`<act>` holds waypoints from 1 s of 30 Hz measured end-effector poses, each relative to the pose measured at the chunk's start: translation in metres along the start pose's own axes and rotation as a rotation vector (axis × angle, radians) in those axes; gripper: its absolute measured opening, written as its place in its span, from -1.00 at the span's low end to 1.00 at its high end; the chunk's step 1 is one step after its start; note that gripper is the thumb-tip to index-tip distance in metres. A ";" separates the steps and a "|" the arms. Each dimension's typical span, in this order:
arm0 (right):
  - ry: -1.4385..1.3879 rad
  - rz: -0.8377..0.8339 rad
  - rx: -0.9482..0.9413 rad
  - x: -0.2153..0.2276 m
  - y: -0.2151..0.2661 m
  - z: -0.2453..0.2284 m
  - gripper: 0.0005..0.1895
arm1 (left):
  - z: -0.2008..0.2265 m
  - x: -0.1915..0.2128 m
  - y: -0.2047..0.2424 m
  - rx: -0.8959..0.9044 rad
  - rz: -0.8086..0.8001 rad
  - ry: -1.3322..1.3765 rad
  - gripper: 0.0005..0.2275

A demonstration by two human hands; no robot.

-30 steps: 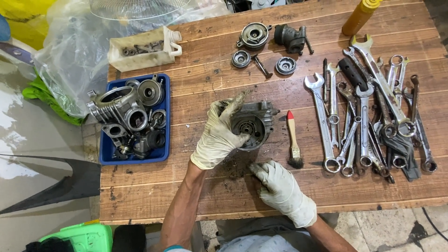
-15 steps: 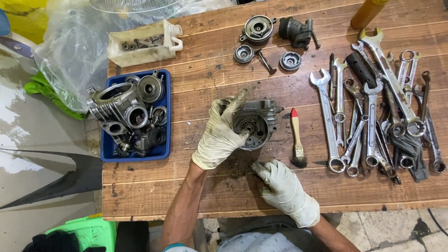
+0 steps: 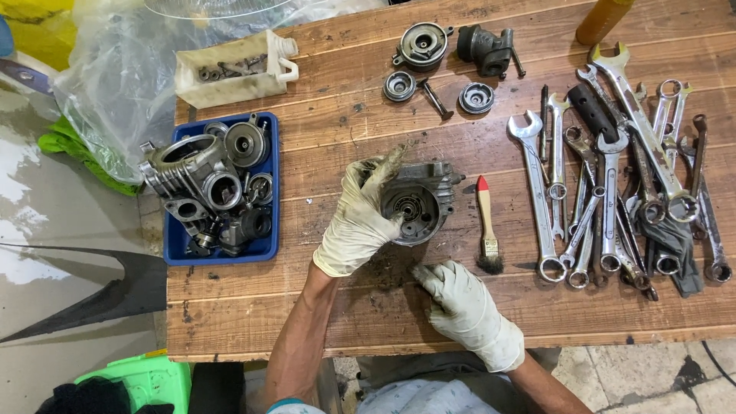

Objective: The person cleans a small cylindrical engine part with a brush, then inserts it into a larger engine casing. They rotate the part within the casing to check its fit and movement.

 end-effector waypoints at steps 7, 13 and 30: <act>0.036 -0.007 -0.014 -0.004 0.002 0.003 -0.31 | -0.004 0.000 0.003 0.008 -0.019 0.024 -0.17; 0.047 -0.020 -0.005 -0.004 0.003 0.004 -0.29 | -0.012 -0.001 0.008 0.022 0.018 -0.058 -0.31; 0.013 0.094 -0.011 0.008 -0.001 -0.004 -0.49 | 0.038 0.018 -0.026 -0.134 0.154 -0.150 -0.60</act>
Point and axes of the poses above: each hand's wrist, its own y-axis away from the middle knuckle, its own x-axis out of the back of the hand, z = x × y, the point moved 3 cm from there along -y, towards the middle knuckle, and after that the axes turned 15 degrees about -x, right-handed, at the moved point
